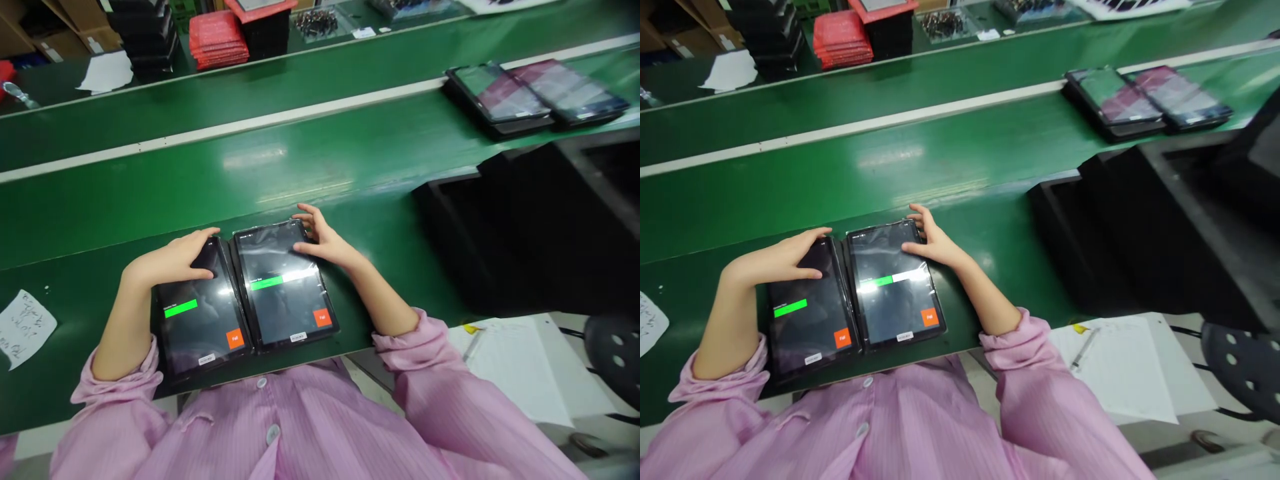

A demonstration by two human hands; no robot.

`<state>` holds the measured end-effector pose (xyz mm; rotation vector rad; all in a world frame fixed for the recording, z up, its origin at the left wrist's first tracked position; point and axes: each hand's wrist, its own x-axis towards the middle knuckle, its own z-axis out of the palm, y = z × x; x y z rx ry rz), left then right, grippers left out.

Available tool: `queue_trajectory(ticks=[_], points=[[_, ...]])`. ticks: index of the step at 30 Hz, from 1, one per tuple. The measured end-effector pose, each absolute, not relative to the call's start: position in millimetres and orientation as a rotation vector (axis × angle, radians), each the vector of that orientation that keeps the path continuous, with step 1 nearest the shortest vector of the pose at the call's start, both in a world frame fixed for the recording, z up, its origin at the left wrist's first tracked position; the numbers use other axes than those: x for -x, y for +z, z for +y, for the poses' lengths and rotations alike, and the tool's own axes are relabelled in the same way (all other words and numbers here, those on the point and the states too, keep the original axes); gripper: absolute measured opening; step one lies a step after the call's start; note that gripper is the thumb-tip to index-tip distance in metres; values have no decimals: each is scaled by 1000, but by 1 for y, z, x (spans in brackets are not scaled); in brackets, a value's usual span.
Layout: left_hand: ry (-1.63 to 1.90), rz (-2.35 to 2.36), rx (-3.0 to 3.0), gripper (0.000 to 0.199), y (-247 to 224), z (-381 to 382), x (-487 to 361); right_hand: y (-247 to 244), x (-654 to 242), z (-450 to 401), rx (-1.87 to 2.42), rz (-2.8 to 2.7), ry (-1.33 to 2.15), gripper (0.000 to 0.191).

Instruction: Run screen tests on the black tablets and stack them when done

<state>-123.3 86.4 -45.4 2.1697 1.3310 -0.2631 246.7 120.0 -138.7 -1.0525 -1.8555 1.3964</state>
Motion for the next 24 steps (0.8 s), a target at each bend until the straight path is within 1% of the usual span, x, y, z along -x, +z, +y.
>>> queue_trajectory(ticks=[2,3,5,7,8,9,12,13,15,17,18,24], points=[[-314,1322,-2204,103,-46,83,122,-136,-250,120,954,-2071,1316,127],[-332,1314,-2221,105,-46,81,121,-134,-251,119,907,-2159,1270,133],[-347,1297,-2246,107,-47,78,119,-131,-253,118,853,-2247,1210,138],[-352,1294,-2250,108,-48,76,118,-129,-253,117,868,-2222,1212,137],[-355,1297,-2245,109,-48,75,118,-129,-252,118,902,-2172,1232,133],[-357,1302,-2238,109,-47,76,118,-129,-251,118,954,-2100,1254,124],[-363,1315,-2214,109,-45,77,118,-129,-245,120,1128,-1884,1226,81],[-362,1316,-2210,109,-44,78,118,-129,-244,121,1162,-1860,1175,69],[-354,1307,-2214,110,-43,78,118,-127,-242,121,1177,-1893,1042,56],[-339,1290,-2232,109,-44,78,118,-125,-243,121,1148,-1961,946,50],[-334,1281,-2242,109,-44,78,118,-124,-244,120,1125,-1987,922,50],[-349,1271,-2258,112,-49,76,121,-124,-247,119,1107,-2071,827,61]])
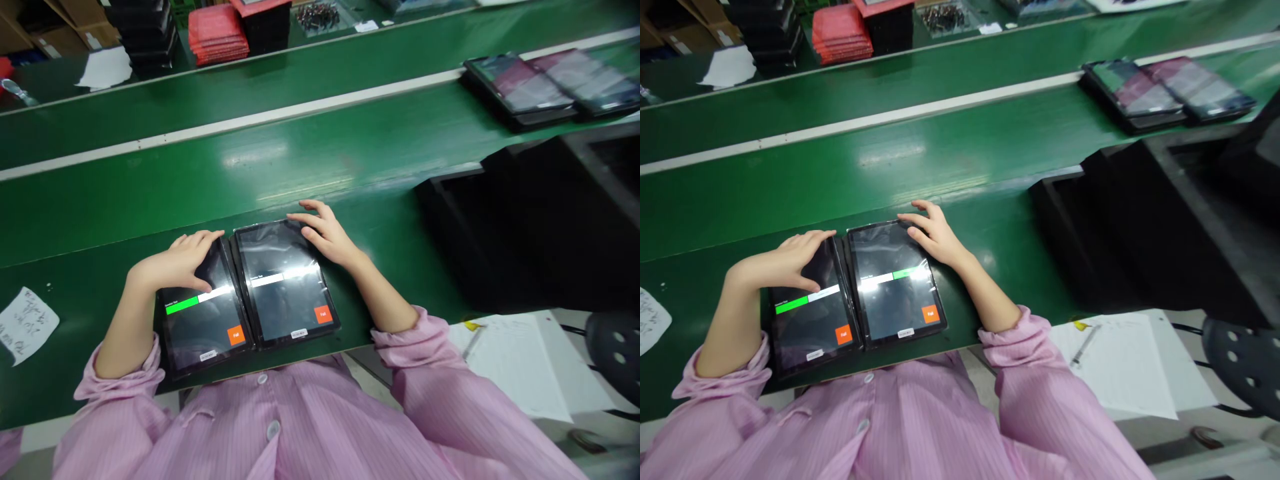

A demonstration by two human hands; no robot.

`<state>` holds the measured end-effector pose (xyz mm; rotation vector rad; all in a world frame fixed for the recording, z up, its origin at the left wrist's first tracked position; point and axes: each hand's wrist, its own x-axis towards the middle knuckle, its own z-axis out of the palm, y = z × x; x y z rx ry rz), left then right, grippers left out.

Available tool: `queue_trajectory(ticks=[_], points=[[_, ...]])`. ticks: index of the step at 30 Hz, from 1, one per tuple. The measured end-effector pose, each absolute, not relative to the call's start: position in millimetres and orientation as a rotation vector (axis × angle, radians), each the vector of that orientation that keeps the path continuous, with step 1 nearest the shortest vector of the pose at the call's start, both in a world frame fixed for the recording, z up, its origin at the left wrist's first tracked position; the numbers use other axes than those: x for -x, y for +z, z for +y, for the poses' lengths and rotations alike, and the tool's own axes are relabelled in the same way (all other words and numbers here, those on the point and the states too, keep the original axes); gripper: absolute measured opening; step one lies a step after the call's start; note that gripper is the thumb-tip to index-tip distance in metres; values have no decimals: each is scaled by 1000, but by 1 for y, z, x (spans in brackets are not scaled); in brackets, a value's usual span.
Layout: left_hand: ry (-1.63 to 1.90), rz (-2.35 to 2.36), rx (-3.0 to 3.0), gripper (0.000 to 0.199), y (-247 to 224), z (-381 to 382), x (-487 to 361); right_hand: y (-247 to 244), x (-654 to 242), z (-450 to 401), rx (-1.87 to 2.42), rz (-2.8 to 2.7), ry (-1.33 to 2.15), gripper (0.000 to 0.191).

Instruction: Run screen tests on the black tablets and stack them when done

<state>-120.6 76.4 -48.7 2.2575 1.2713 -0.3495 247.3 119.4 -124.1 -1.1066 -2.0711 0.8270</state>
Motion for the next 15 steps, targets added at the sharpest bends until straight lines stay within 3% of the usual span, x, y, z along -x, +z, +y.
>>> queue_trajectory(ticks=[11,15], points=[[-451,1352,-2274,129,-52,69,108,-129,-247,119,1122,-2106,727,66],[-410,1320,-2226,122,-46,74,122,-131,-246,119,1161,-2116,712,66]])
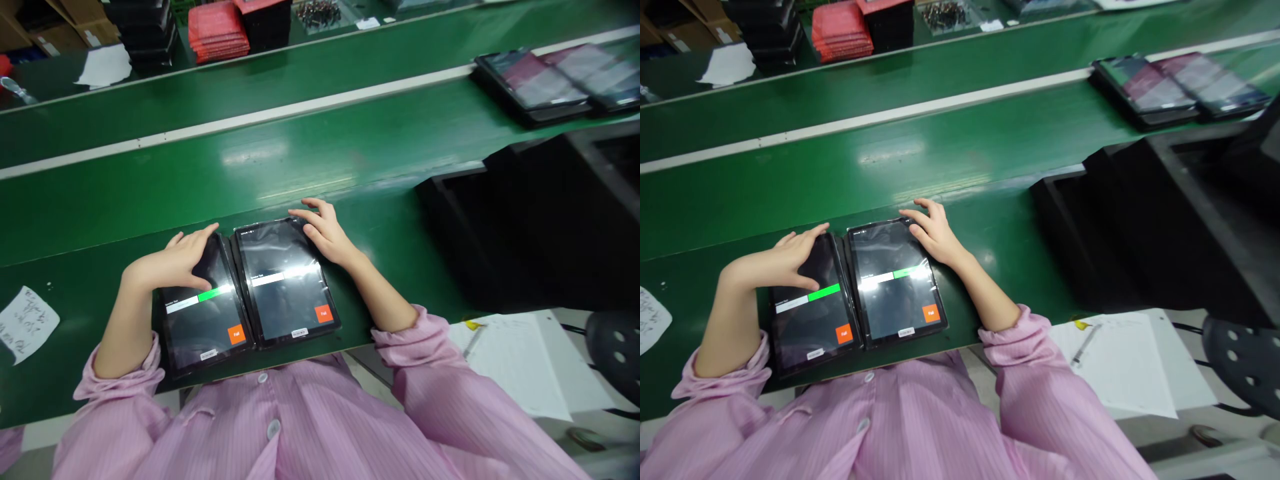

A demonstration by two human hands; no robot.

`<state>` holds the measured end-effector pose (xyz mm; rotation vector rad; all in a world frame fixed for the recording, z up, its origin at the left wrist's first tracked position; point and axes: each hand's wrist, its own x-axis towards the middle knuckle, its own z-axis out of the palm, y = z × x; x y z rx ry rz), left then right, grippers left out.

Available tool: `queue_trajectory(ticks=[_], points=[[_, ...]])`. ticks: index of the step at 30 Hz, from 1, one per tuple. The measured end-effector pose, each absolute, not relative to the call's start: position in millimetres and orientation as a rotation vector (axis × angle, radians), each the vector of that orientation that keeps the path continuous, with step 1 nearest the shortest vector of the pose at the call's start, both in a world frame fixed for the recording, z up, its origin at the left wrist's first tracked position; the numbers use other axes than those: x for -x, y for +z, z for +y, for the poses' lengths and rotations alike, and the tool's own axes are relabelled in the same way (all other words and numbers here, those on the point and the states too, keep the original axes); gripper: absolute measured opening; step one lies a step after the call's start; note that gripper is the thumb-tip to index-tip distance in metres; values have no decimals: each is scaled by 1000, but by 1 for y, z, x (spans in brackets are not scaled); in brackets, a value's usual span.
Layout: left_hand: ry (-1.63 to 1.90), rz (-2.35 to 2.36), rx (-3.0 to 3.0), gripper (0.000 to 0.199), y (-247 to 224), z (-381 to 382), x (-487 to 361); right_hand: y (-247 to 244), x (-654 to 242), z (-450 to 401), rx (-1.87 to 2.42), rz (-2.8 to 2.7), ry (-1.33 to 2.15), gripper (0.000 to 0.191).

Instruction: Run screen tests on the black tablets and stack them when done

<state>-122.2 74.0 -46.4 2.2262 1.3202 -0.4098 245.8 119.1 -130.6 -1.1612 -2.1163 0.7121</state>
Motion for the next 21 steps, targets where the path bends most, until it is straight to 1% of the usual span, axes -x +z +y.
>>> queue_trajectory(ticks=[4,8,10,14,15,17,19,21], points=[[-498,1409,-2197,102,-44,75,130,-129,-246,119,1151,-2125,688,66],[-601,1485,-2262,91,-41,65,125,-124,-248,119,1021,-2076,745,69],[-600,1468,-2323,83,-38,59,123,-124,-248,119,1007,-2011,750,69],[-523,1269,-2362,51,-28,52,130,-128,-248,121,1049,-1913,720,69],[-514,1228,-2354,47,-26,52,133,-129,-248,122,1056,-1901,717,70],[-496,1241,-2347,52,-24,55,138,-131,-249,123,1060,-1894,715,72],[-454,1357,-2355,66,-27,60,139,-132,-249,123,1059,-1910,717,72],[-415,1464,-2355,75,-32,68,138,-133,-248,122,1060,-1962,716,71]])
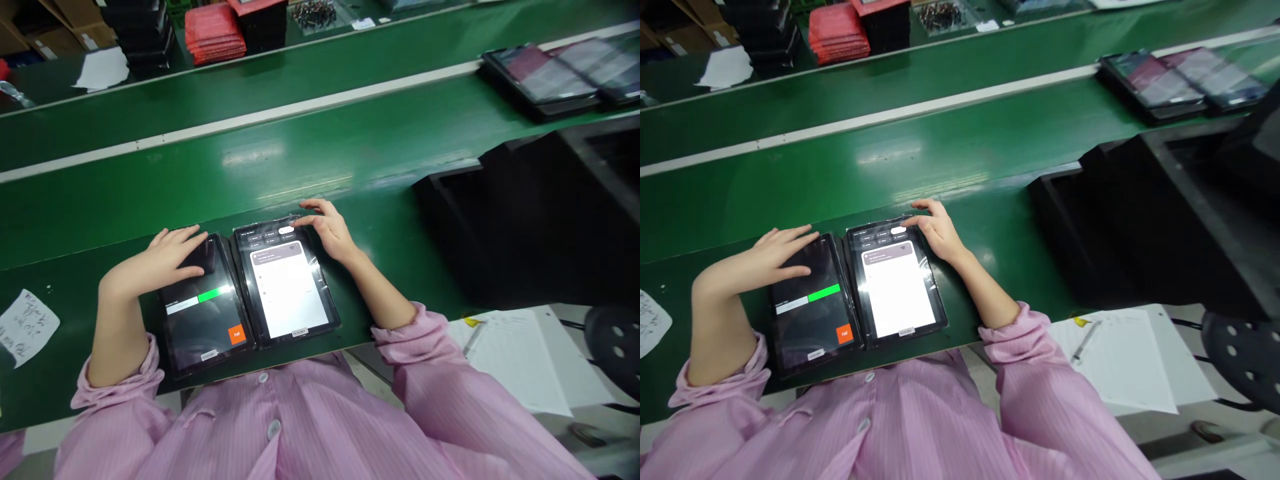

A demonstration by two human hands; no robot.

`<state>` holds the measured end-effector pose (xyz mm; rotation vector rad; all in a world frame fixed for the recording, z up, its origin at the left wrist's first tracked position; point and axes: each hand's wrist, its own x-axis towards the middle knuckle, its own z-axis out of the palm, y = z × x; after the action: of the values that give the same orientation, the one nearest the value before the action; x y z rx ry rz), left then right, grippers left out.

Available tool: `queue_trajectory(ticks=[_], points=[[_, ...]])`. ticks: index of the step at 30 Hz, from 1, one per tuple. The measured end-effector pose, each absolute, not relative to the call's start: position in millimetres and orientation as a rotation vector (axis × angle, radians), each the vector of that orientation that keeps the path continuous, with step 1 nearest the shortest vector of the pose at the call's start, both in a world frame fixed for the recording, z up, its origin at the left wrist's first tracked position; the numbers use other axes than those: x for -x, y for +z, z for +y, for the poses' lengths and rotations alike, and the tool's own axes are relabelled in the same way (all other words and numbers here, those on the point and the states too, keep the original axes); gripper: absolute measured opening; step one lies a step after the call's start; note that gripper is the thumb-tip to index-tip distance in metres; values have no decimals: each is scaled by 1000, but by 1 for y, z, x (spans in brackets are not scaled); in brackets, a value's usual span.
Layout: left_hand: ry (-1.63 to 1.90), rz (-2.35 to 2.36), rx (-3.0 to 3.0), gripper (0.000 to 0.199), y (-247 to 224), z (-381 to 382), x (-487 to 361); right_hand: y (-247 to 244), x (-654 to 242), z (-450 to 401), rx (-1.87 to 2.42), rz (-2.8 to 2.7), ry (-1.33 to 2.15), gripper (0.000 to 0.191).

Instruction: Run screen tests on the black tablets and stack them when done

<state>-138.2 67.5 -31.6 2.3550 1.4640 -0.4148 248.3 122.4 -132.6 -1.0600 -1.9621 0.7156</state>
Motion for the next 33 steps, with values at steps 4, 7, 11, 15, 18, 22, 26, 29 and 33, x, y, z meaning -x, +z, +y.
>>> queue_trajectory(ticks=[4,7,11,15,18,22,26,29,33], points=[[-404,1523,-2300,74,-38,82,132,-131,-247,120,1079,-2066,665,66],[-410,1524,-2233,71,-39,87,129,-128,-247,120,1041,-1971,656,65],[-461,1475,-2196,88,-39,84,126,-125,-249,121,1049,-2004,683,62],[-512,1433,-2187,116,-40,76,121,-128,-248,117,1063,-2282,726,88],[-486,1407,-2199,120,-42,73,118,-132,-244,114,1035,-2394,758,118],[-385,1417,-2221,108,-44,81,115,-138,-247,120,1211,-2166,595,88],[-255,1527,-2245,75,-48,96,114,-144,-258,137,1390,-1732,515,36],[-143,1687,-2300,51,-50,102,116,-144,-262,135,1404,-1567,791,26],[-72,1307,-2303,39,-53,101,117,-145,-257,107,1351,-1463,1146,33]])
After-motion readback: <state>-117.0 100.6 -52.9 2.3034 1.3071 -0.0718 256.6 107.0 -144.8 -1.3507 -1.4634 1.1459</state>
